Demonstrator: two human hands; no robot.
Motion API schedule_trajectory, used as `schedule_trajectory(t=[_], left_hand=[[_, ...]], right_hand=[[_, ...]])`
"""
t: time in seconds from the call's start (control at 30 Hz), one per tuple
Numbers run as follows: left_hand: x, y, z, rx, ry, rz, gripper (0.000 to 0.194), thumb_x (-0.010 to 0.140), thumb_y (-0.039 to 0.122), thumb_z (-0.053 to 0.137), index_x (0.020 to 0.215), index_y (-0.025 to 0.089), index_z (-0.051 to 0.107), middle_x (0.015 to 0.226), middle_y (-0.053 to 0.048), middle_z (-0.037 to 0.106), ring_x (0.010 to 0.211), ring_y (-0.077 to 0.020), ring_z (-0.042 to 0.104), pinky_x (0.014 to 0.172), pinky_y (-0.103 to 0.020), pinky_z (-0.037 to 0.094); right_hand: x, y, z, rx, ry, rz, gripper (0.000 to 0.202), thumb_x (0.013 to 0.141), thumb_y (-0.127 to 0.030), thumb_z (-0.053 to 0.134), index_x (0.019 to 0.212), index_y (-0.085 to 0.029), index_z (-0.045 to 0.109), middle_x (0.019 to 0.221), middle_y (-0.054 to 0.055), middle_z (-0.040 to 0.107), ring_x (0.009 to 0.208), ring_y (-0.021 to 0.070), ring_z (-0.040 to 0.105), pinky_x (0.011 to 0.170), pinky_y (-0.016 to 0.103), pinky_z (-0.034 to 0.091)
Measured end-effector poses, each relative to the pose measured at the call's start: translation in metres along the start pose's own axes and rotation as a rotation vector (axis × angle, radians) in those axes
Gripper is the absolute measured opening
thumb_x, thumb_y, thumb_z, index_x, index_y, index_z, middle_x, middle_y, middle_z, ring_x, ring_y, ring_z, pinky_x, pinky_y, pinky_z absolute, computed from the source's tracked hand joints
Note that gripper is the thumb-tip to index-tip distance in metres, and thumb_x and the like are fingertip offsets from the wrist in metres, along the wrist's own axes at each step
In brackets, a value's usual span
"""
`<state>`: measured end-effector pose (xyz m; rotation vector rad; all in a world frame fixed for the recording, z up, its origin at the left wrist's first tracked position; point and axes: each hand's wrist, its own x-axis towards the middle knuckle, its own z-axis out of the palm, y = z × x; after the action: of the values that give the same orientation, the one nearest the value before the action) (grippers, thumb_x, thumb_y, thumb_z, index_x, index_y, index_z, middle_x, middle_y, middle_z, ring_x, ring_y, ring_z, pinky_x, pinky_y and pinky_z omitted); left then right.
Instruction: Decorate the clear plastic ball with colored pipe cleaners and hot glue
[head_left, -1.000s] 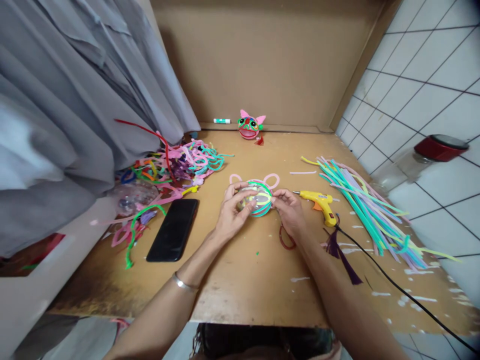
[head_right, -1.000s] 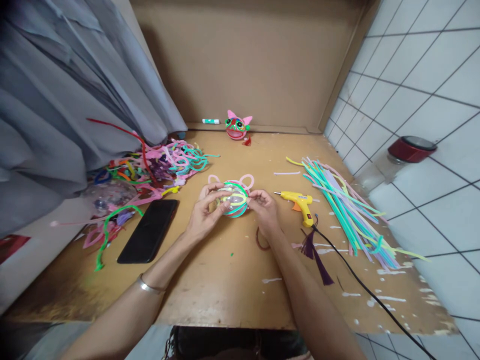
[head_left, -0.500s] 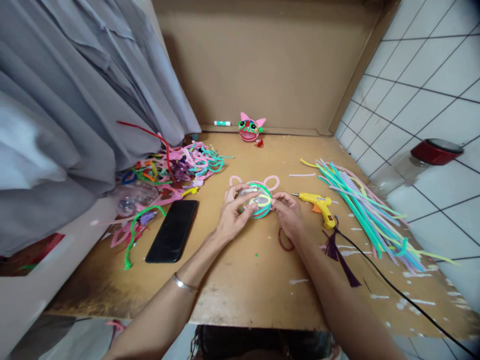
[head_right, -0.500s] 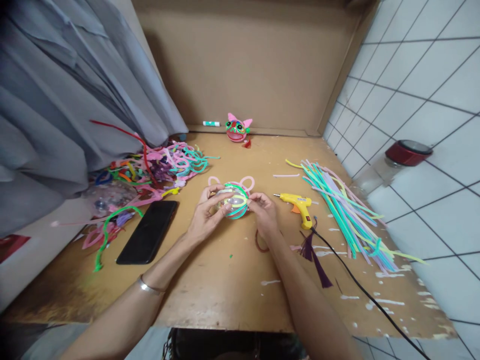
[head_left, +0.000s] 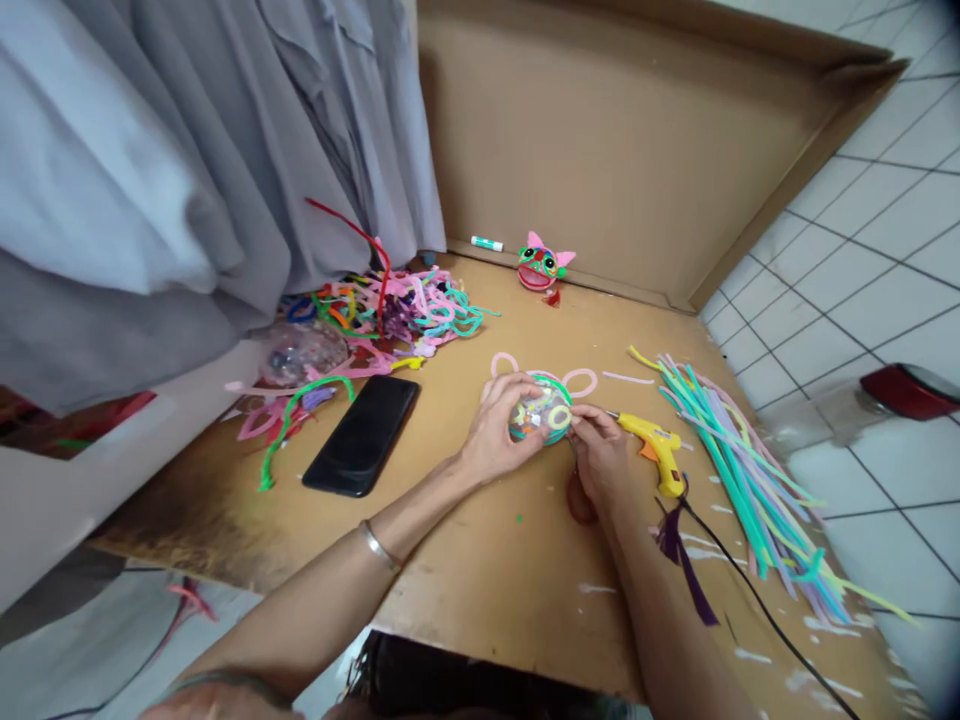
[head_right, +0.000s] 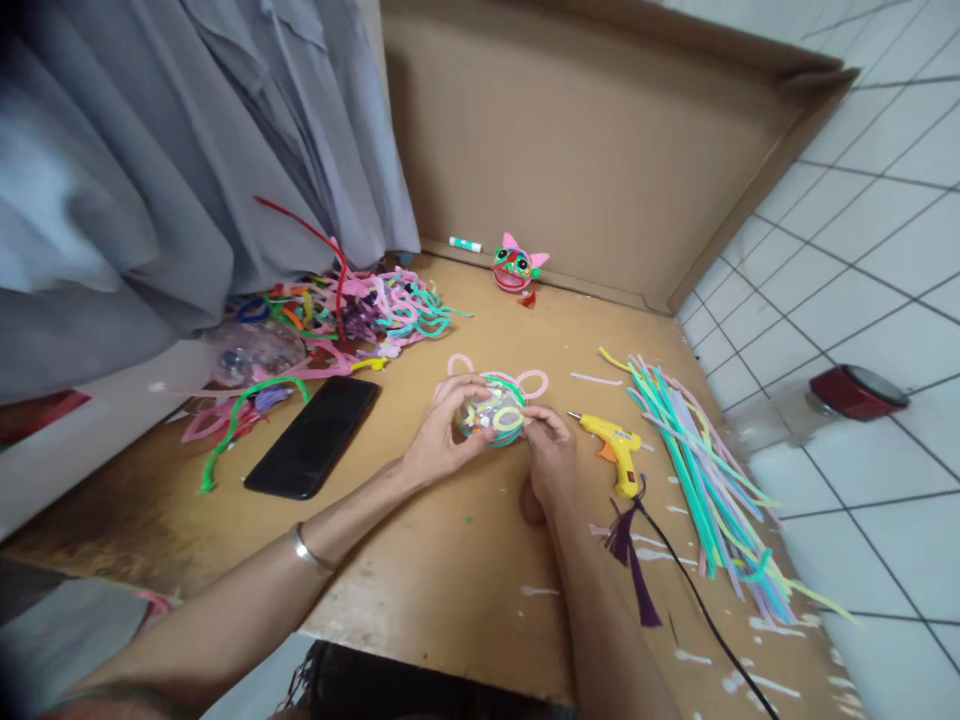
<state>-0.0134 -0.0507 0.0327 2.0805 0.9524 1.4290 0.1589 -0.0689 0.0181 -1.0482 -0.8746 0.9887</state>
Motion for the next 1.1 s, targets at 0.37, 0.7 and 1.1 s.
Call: schedule_trajectory(t=[0.37,0.7,1.1], left_hand=[[-0.0004,0.0086,0.0094,-0.015,0.130,-0.032,0.020,0.087,0.034,0.064,0.101,0.021,0.058,0.113,-0.010,0.067,0.114,-0.0243,0.059,0.100,-0.043,0.045],[-0.0017,0.0071,0.0079,-0.009,0.135,0.019,0.014,0.088,0.027,0.061,0.100,0.020,0.059,0.113,-0.010,0.067,0.114,-0.0227,0.059,0.099,-0.041,0.044],[-0.0031,0.0055,0.0069,-0.001,0.121,-0.005,0.014,0.088,0.025,0.061,0.102,0.022,0.060,0.115,-0.009,0.066,0.113,-0.0227,0.058,0.099,-0.041,0.046]], right_hand=[[0.0004,-0.0017,-0.0035,0.024,-0.033,0.019,0.014,0.062,-0.025,0.078,0.075,-0.023,0.072,0.068,-0.004,0.067,0.062,0.0113,0.055,0.064,0.027,0.044],[0.0005,-0.0032,-0.0033,0.089,-0.057,0.077,0.014,0.063,-0.024,0.079,0.075,-0.024,0.074,0.070,-0.003,0.069,0.064,0.0114,0.057,0.066,0.027,0.045],[-0.0001,-0.0030,-0.0028,0.081,-0.052,0.087,0.014,0.062,-0.026,0.079,0.075,-0.024,0.074,0.067,-0.005,0.067,0.060,0.0101,0.053,0.063,0.026,0.044]])
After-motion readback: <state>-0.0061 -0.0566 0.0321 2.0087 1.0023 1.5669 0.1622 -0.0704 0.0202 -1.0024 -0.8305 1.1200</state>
